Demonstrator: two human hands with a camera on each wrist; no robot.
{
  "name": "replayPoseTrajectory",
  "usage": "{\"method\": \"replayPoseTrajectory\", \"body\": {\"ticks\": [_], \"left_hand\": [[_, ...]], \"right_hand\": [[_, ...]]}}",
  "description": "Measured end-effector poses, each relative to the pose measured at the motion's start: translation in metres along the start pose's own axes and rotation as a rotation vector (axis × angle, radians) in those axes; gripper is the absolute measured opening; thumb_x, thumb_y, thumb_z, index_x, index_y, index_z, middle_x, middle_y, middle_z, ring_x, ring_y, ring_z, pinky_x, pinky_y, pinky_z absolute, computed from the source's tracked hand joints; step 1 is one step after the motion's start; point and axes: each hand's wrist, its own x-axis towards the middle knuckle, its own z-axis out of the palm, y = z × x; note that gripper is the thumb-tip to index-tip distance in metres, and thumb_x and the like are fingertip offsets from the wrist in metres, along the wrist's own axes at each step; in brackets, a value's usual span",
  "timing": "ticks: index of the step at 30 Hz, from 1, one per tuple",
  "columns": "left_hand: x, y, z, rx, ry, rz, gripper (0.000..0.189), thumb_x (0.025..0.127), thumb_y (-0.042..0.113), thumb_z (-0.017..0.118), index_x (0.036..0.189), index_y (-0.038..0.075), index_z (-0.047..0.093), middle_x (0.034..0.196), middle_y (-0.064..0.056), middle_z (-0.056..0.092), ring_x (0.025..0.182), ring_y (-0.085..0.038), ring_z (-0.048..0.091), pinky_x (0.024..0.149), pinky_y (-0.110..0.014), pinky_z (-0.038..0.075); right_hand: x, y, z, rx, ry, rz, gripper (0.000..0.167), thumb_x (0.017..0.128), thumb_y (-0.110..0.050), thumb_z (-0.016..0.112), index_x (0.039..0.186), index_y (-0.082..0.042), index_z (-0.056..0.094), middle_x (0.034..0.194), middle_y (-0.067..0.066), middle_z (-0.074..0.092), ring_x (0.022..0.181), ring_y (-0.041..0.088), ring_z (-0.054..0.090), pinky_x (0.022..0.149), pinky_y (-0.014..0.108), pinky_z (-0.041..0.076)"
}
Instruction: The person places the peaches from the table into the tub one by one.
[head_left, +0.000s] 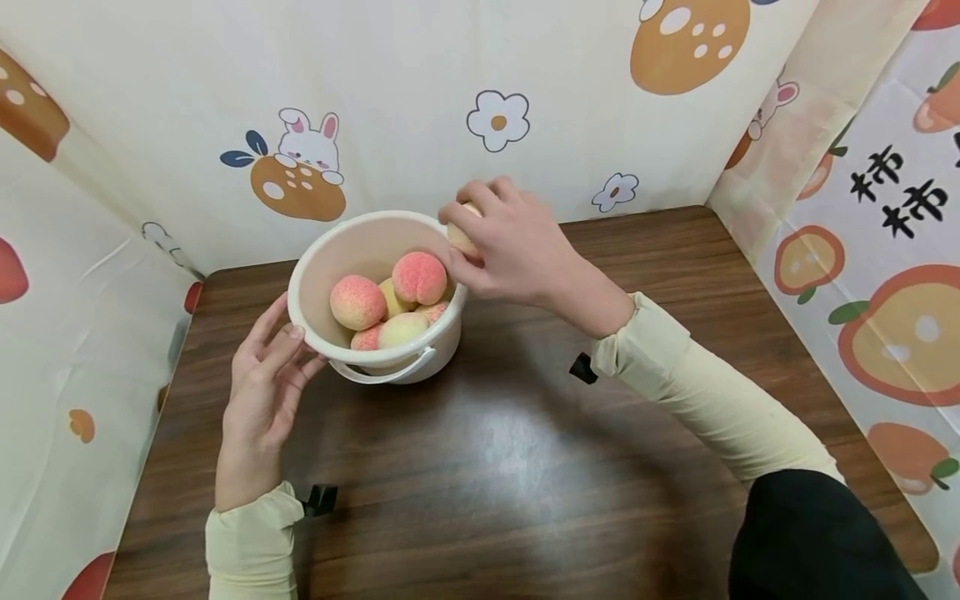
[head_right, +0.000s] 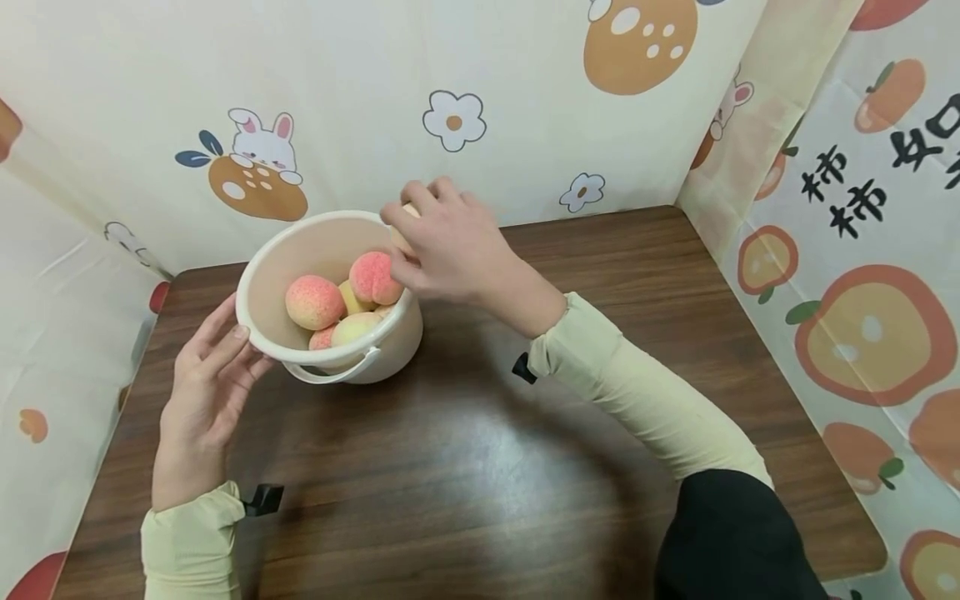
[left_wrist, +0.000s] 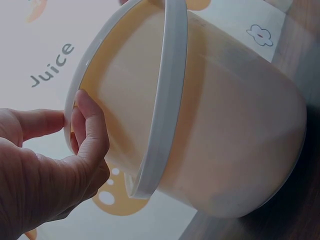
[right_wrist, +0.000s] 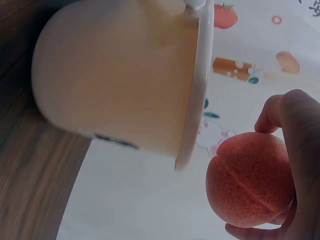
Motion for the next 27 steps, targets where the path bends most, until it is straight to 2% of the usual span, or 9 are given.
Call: {"method": "replayPoseTrajectory", "body": {"ticks": [5,13,16,20,23,27], "left_hand": [[0.0,-0.001,0.0,0.0,0.011,-0.005,0.059,0.105,-0.003,0.053,0.16,0.006,0.033,0.149,-0.015,0.052,0.088,-0.016,0.071,0.078,-0.031,0.067],[0.002,0.001,0.001,-0.007,0.011,0.004,0.06,0.105,-0.003,0.054,0.16,0.006,0.034,0.15,-0.016,0.047,0.087,-0.016,0.07,0.078,-0.031,0.067],[0.003,0.001,0.002,-0.006,0.011,0.017,0.059,0.105,-0.003,0.054,0.159,0.006,0.035,0.15,-0.017,0.047,0.088,-0.016,0.07,0.078,-0.031,0.067],[0.0,-0.002,0.002,0.009,0.008,-0.011,0.058,0.105,-0.001,0.053,0.16,0.007,0.034,0.151,-0.015,0.046,0.089,-0.015,0.07,0.079,-0.03,0.067],[-0.001,-0.003,0.002,0.022,0.004,-0.02,0.058,0.106,0.0,0.053,0.16,0.007,0.033,0.153,-0.014,0.044,0.092,-0.015,0.07,0.08,-0.029,0.066],[0.0,-0.002,0.003,0.017,0.002,-0.004,0.058,0.106,0.0,0.053,0.16,0.007,0.034,0.153,-0.015,0.044,0.094,-0.016,0.071,0.08,-0.029,0.066]], "right_hand": [[0.011,-0.015,0.006,0.004,-0.039,-0.045,0.038,0.093,-0.031,0.052,0.125,-0.017,0.067,0.125,0.01,0.063,0.111,0.038,0.058,0.071,0.049,0.057],[0.026,-0.038,0.025,0.041,-0.155,-0.09,0.041,0.099,-0.037,0.051,0.135,-0.019,0.062,0.13,0.007,0.06,0.117,0.033,0.055,0.081,0.046,0.056],[0.033,-0.045,0.033,0.055,-0.194,-0.118,0.043,0.1,-0.036,0.055,0.138,-0.018,0.061,0.132,0.007,0.059,0.119,0.033,0.054,0.091,0.045,0.055],[0.036,-0.054,0.046,0.079,-0.304,-0.114,0.048,0.099,-0.041,0.063,0.14,-0.016,0.06,0.132,0.007,0.06,0.124,0.032,0.053,0.109,0.044,0.047],[0.039,-0.061,0.053,0.085,-0.389,-0.089,0.049,0.098,-0.044,0.067,0.139,-0.018,0.06,0.13,0.005,0.06,0.121,0.029,0.053,0.105,0.042,0.048],[0.047,-0.069,0.055,0.064,-0.436,-0.087,0.045,0.096,-0.048,0.071,0.132,-0.021,0.063,0.126,0.002,0.06,0.114,0.027,0.054,0.092,0.041,0.052]]}}
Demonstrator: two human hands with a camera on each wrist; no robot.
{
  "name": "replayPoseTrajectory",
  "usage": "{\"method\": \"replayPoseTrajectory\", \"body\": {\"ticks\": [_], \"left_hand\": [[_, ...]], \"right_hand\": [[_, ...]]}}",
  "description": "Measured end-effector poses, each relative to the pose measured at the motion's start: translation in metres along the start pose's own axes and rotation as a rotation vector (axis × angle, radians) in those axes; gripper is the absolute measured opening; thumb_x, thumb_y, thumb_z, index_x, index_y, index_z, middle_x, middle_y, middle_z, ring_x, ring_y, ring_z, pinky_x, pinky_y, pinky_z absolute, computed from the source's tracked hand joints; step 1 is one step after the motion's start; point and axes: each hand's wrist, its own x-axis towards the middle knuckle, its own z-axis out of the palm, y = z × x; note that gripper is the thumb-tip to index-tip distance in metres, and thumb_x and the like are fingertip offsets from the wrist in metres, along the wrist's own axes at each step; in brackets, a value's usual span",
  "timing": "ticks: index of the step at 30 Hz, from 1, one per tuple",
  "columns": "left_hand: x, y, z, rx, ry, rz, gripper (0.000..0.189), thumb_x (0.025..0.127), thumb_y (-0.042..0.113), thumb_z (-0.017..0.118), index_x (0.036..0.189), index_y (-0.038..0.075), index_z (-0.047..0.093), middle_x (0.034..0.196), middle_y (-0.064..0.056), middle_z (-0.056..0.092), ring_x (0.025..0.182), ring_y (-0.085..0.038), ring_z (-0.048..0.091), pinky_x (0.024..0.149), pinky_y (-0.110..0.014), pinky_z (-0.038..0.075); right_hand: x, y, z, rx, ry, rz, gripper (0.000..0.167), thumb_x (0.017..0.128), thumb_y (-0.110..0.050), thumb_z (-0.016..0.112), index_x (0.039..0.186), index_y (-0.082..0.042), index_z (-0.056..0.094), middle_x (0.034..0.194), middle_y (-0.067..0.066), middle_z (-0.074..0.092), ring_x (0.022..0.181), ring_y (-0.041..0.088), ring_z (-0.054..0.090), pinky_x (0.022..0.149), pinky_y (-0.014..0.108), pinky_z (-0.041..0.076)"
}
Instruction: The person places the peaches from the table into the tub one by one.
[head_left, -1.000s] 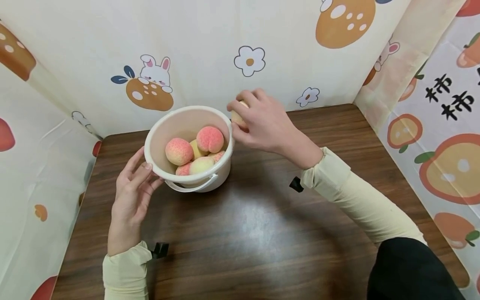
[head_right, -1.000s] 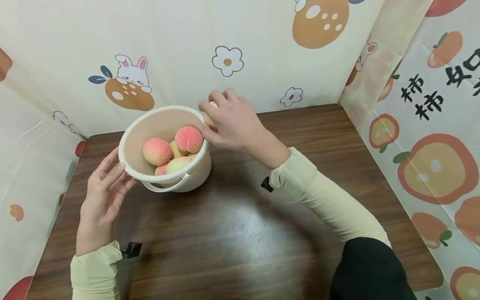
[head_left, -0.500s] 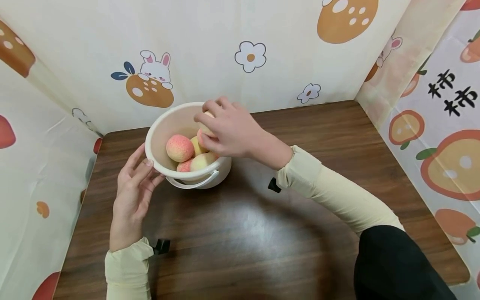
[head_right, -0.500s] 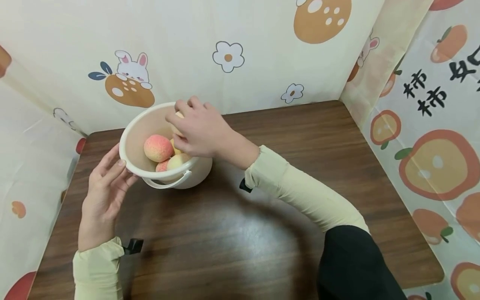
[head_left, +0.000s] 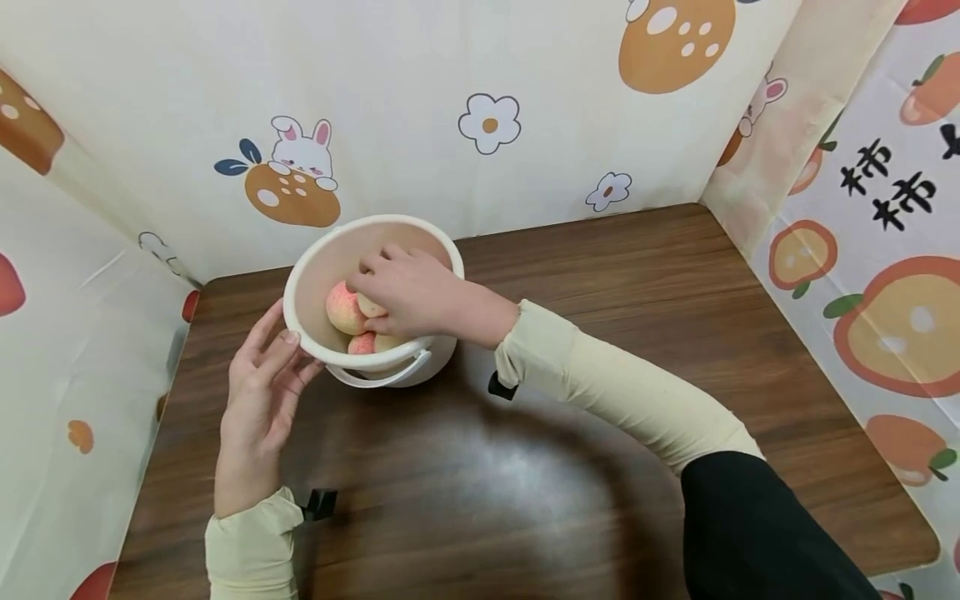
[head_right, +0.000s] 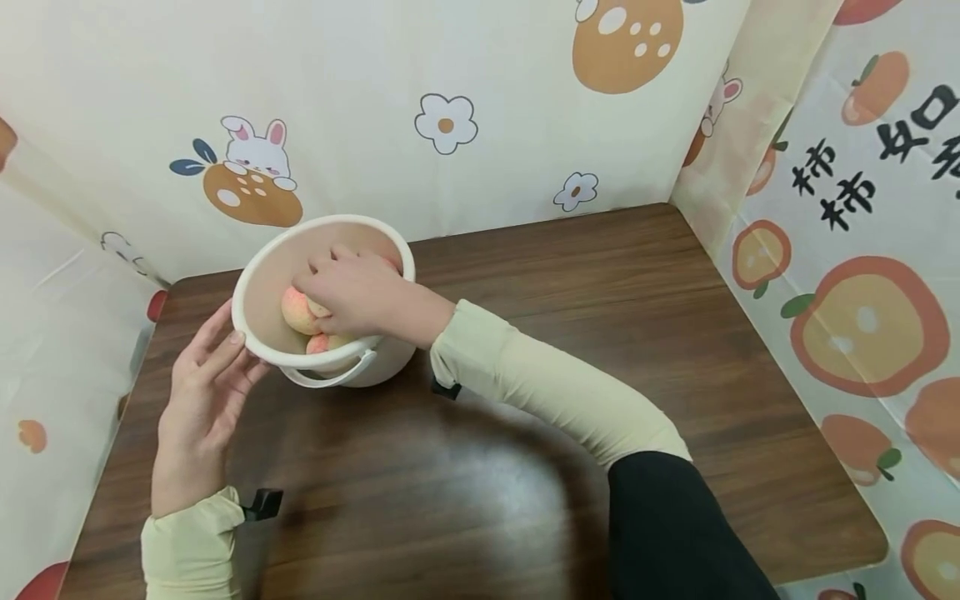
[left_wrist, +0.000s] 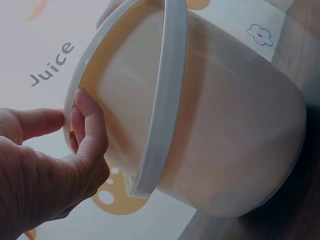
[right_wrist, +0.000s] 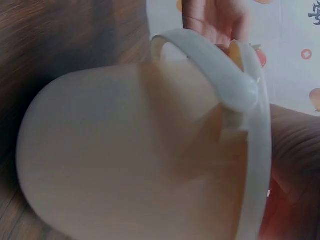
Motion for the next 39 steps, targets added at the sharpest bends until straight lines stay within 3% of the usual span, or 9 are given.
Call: {"method": "replayPoseTrajectory", "body": {"ticks": [7,14,17,20,23,27,33,36,39], "left_hand": [[0.0,0.001,-0.001,0.006,0.012,0.003,0.058,0.106,0.0,0.054,0.16,0.007,0.034,0.148,-0.014,0.049,0.092,-0.015,0.071,0.08,-0.03,0.066],[-0.001,0.0,0.005,0.145,0.033,0.008,0.057,0.104,0.002,0.059,0.157,0.006,0.038,0.108,-0.007,0.066,0.084,-0.012,0.07,0.075,-0.029,0.066],[-0.005,0.003,0.01,0.249,0.106,0.023,0.053,0.104,0.005,0.062,0.153,0.009,0.043,0.103,-0.003,0.066,0.081,-0.01,0.069,0.071,-0.027,0.066],[-0.011,0.006,0.014,0.277,0.206,0.06,0.048,0.102,0.003,0.063,0.148,0.011,0.05,0.098,-0.002,0.063,0.075,-0.012,0.067,0.067,-0.027,0.066],[-0.017,0.006,0.014,0.266,0.284,0.106,0.046,0.101,0.0,0.063,0.145,0.011,0.055,0.093,-0.003,0.06,0.071,-0.014,0.065,0.065,-0.028,0.066],[-0.028,0.006,0.013,0.295,0.308,0.147,0.043,0.101,-0.001,0.062,0.143,0.009,0.057,0.091,-0.003,0.058,0.069,-0.015,0.064,0.064,-0.027,0.065],[-0.05,-0.003,0.018,0.385,0.243,0.174,0.036,0.102,-0.004,0.059,0.137,0.004,0.057,0.093,-0.004,0.056,0.071,-0.014,0.064,0.067,-0.027,0.064],[-0.062,-0.012,0.021,0.477,0.196,0.268,0.035,0.1,-0.009,0.058,0.134,-0.001,0.058,0.093,-0.005,0.057,0.071,-0.013,0.064,0.067,-0.023,0.062],[-0.07,-0.023,0.029,0.686,0.152,0.39,0.036,0.096,-0.012,0.062,0.131,-0.003,0.062,0.094,-0.002,0.059,0.076,-0.009,0.063,0.068,-0.015,0.057]], "right_hand": [[0.008,-0.007,-0.003,-0.05,-0.053,0.009,0.05,0.096,-0.053,0.07,0.134,-0.023,0.06,0.128,0.002,0.06,0.118,0.026,0.055,0.095,0.041,0.052],[0.006,0.001,0.001,-0.026,-0.075,-0.002,0.051,0.1,-0.046,0.065,0.145,-0.024,0.053,0.137,0.003,0.056,0.125,0.025,0.054,0.101,0.042,0.053],[0.007,0.004,0.002,0.021,-0.058,-0.008,0.052,0.102,-0.044,0.063,0.149,-0.024,0.052,0.141,0.003,0.055,0.128,0.025,0.053,0.104,0.042,0.053],[0.004,0.007,0.0,0.08,-0.024,-0.019,0.053,0.103,-0.042,0.061,0.152,-0.022,0.05,0.145,0.005,0.054,0.131,0.026,0.053,0.109,0.041,0.05],[-0.006,0.012,-0.006,0.12,0.041,-0.038,0.053,0.105,-0.04,0.059,0.152,-0.017,0.05,0.148,0.007,0.054,0.136,0.026,0.051,0.12,0.04,0.041],[-0.027,0.021,-0.009,0.158,0.176,-0.042,0.05,0.106,-0.036,0.057,0.15,-0.012,0.052,0.151,0.007,0.054,0.143,0.027,0.046,0.125,0.041,0.035],[-0.069,0.032,-0.001,0.225,0.375,0.034,0.046,0.106,-0.029,0.057,0.15,-0.013,0.053,0.15,0.008,0.056,0.136,0.029,0.053,0.116,0.045,0.046],[-0.095,0.038,0.006,0.253,0.459,0.057,0.045,0.106,-0.026,0.058,0.149,-0.013,0.054,0.146,0.01,0.058,0.136,0.029,0.053,0.117,0.046,0.046],[-0.124,0.047,0.012,0.268,0.53,0.087,0.045,0.105,-0.022,0.06,0.148,-0.013,0.055,0.144,0.011,0.059,0.136,0.029,0.054,0.117,0.047,0.046]]}}
